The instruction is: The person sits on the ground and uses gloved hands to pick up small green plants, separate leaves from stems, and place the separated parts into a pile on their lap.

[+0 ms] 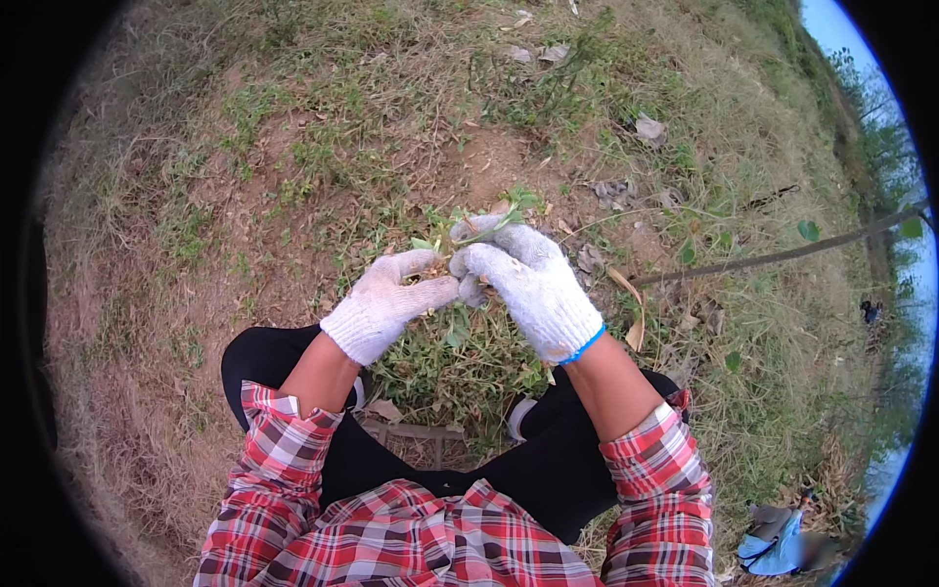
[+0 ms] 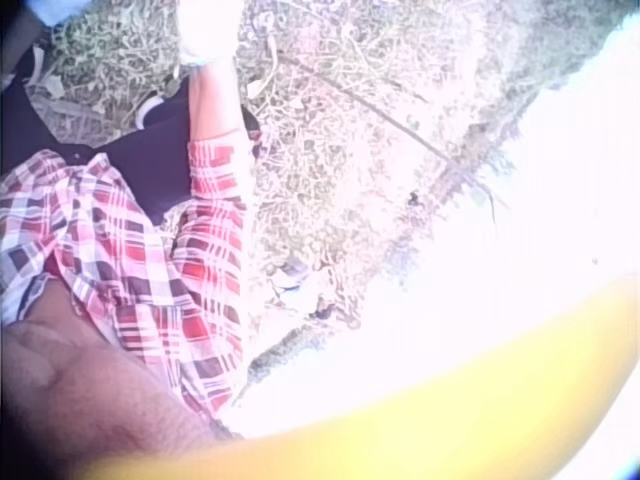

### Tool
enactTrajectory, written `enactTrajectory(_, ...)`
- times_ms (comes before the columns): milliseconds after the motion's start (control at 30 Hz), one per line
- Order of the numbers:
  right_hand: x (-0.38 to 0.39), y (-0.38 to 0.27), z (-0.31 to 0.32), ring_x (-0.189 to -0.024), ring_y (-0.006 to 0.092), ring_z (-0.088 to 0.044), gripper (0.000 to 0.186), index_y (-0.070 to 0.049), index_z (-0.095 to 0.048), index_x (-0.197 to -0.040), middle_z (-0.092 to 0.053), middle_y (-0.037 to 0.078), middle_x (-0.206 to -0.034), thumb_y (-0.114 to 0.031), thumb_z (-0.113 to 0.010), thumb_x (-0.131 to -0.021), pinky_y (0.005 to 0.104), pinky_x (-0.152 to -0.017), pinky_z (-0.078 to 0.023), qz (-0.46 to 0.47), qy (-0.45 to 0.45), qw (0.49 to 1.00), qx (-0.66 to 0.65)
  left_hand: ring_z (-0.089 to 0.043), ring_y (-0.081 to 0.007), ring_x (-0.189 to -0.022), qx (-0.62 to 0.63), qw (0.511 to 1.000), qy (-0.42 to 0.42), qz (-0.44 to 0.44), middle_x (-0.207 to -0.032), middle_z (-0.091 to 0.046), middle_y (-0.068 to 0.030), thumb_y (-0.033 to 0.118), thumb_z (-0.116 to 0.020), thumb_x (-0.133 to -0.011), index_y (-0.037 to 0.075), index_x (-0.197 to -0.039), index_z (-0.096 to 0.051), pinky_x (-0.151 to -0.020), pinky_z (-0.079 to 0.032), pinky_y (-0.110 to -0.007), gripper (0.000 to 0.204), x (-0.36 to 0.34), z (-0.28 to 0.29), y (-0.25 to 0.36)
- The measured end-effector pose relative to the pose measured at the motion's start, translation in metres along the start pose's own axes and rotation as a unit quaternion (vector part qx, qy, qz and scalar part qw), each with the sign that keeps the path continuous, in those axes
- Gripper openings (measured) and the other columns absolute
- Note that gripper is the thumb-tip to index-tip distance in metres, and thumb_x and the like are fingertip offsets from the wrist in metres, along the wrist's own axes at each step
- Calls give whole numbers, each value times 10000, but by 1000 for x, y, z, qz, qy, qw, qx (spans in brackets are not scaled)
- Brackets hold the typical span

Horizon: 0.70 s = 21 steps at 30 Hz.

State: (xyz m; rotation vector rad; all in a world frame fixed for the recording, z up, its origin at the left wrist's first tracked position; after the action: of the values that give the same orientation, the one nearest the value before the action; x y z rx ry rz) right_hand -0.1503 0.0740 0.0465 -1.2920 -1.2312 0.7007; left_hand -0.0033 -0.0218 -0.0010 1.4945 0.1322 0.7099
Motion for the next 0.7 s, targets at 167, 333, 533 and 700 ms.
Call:
enactTrajectory(167, -6, 5, 5, -936, 215, -648, 428, 49, -505, -1337, -661, 160, -1135, -80, -564, -934, 354, -808, -529, 11, -14, 994, -107, -614, -144, -1070, -15, 996, 80, -35, -1149, -679, -130, 311, -740, -874, -116, -1305, -542, -926, -476, -292, 639, 1, 7, 4)
enactTrajectory(333, -3, 5, 5, -1108, 263, -617, 568, 18, -428, -1418, -548, 185, -1353, -23, -581, -873, 418, -934, -529, 23, -42, 986, -159, -635, -158, -1054, 172, 975, 140, 28, -1144, -690, -113, 205, -749, -872, -98, -1340, -503, -923, -487, -288, 608, 4, 14, 8)
enactTrajectory(533, 0, 3, 2, -1158, 303, -605, 595, -3, -430, -1418, -540, 176, -1378, -31, -590, -845, 434, -915, -536, 45, -27, 998, -30, -645, -160, -1048, 231, 955, 186, 22, -1161, -693, -99, 176, -744, -874, -89, -1367, -456, -912, -495, -289, 630, -2, 37, -3)
enactTrajectory(700, 0, -3, 6, -959, 313, -682, 526, -23, -568, -1293, -687, 181, -1094, -219, -723, -830, 422, -831, -543, 128, -2, 902, 412, -626, -166, -1115, 238, 951, 195, 10, -1205, -682, -111, 181, -749, -874, -101, -1421, -375, -962, -476, -302, 720, -6, 43, -6)
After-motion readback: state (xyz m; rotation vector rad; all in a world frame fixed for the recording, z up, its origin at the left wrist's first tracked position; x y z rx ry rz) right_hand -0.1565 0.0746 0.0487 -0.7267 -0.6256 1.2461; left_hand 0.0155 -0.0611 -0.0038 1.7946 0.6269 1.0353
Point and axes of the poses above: each hand's wrist, its own x-axis away from the middle knuckle, its own z-axis out of the back of the hand, y = z × x, the point moved 4 cm from there along -x, towards the middle knuckle
